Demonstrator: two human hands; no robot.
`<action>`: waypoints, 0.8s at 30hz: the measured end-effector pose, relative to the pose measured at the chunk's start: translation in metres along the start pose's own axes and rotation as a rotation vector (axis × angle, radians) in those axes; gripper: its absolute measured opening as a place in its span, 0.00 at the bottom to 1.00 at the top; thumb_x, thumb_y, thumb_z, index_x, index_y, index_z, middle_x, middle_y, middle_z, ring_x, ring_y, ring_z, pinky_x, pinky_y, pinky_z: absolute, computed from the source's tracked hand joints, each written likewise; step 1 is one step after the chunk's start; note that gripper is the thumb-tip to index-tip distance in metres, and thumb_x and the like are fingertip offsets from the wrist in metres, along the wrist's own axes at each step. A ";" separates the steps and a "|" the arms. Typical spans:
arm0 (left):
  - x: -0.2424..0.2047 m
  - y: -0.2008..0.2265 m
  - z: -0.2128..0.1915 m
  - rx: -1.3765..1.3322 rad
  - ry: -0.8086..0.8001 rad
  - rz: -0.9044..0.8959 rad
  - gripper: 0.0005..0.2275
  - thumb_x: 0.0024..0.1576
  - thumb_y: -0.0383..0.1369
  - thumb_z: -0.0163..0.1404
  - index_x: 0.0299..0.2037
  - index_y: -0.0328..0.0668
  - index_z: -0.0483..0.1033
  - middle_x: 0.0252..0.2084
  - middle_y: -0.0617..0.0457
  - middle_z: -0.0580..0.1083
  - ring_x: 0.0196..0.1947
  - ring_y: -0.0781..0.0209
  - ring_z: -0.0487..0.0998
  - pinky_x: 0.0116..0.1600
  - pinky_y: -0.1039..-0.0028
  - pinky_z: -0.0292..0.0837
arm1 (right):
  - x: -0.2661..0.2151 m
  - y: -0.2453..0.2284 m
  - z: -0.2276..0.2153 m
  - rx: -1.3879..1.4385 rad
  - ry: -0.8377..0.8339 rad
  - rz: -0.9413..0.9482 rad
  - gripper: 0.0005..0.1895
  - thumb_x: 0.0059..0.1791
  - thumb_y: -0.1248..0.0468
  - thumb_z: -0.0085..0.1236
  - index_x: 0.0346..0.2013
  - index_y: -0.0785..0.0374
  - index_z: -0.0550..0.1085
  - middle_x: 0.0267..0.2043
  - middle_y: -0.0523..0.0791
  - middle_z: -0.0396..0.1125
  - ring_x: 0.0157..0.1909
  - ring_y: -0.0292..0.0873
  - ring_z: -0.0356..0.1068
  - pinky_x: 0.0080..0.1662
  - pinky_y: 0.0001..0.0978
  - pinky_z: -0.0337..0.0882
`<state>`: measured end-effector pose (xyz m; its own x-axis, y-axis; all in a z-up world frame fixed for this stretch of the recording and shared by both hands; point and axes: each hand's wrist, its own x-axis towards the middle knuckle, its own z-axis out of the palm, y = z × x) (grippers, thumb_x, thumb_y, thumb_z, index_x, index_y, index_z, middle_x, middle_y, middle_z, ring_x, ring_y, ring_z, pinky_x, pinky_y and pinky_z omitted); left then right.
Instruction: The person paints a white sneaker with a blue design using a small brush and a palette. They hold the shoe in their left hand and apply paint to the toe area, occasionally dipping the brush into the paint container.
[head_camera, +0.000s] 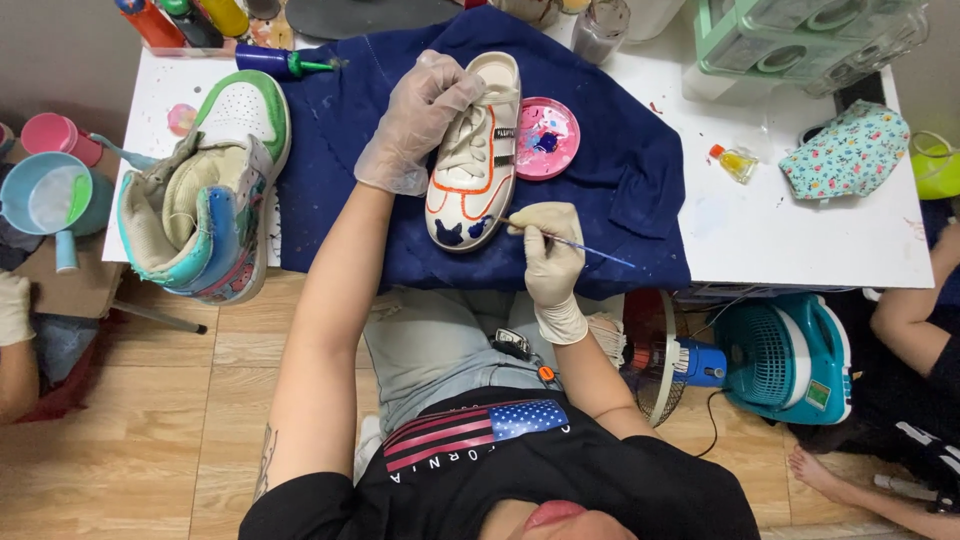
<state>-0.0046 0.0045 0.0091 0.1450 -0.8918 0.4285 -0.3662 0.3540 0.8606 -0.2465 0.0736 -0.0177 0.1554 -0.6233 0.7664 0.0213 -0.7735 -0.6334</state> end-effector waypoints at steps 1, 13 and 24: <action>-0.001 0.001 0.000 0.000 0.000 -0.005 0.14 0.66 0.39 0.52 0.26 0.50 0.71 0.31 0.64 0.68 0.41 0.69 0.66 0.49 0.75 0.65 | 0.000 -0.001 -0.001 0.001 -0.001 0.005 0.08 0.54 0.78 0.48 0.37 0.68 0.74 0.35 0.51 0.71 0.42 0.48 0.70 0.44 0.34 0.74; 0.002 0.000 -0.001 0.012 0.000 -0.004 0.12 0.65 0.38 0.52 0.28 0.49 0.73 0.33 0.62 0.69 0.42 0.68 0.67 0.50 0.75 0.66 | 0.045 -0.005 -0.032 -0.260 0.119 -0.022 0.11 0.56 0.77 0.47 0.32 0.67 0.74 0.35 0.49 0.72 0.41 0.48 0.71 0.49 0.39 0.69; -0.003 0.029 0.000 0.186 -0.036 0.077 0.14 0.68 0.44 0.47 0.31 0.50 0.71 0.37 0.59 0.69 0.47 0.61 0.69 0.51 0.66 0.65 | 0.103 0.107 -0.080 -0.270 -0.310 -0.372 0.01 0.57 0.72 0.57 0.41 0.66 0.74 0.37 0.47 0.73 0.39 0.49 0.67 0.47 0.42 0.66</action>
<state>-0.0161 0.0176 0.0325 0.0787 -0.8746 0.4783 -0.5389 0.3664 0.7585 -0.3076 -0.0826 0.0023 0.4698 -0.2714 0.8400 -0.1178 -0.9623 -0.2450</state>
